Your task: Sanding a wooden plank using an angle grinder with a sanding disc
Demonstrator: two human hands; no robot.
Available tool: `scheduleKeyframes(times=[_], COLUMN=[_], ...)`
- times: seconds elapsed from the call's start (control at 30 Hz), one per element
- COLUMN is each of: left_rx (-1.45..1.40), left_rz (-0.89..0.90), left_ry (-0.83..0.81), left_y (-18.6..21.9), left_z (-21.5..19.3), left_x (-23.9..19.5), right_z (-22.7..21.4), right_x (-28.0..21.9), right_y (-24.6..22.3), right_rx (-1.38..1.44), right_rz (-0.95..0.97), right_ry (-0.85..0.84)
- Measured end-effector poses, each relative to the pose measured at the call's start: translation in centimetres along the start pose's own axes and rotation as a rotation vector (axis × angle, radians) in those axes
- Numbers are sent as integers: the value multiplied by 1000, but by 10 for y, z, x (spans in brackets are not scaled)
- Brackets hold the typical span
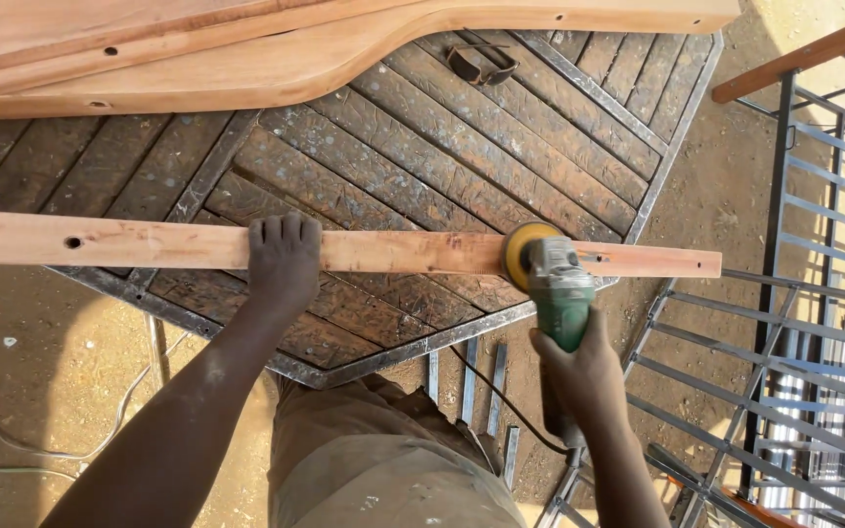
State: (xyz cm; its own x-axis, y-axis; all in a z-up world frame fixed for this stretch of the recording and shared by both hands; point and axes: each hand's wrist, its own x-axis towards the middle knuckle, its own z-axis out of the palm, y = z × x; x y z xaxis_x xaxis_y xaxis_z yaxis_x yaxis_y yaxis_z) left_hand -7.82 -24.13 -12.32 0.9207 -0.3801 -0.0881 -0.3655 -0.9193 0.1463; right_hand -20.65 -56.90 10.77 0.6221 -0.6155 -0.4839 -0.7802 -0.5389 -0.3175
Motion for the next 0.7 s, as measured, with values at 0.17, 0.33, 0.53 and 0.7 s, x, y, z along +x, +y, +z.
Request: scheduleKeyframes(times=[0.17,0.33,0.53,0.7], left_rx=[17,27,34,48], left_rz=[2,-19,-23,-22], left_ry=[6,-16,-26,-46], left_y=[-1,3,5,8], left_z=[17,1,-5,-11], left_x=[-2,-1,-1,-1], right_z=[-14,-39,-15,-2], right_x=[74,127,79,13], right_y=[85,140,62,-32], right_rx=[80,110,126,-27], right_rz=[58,106,120,-93], right_ry=[92,167,118,-107])
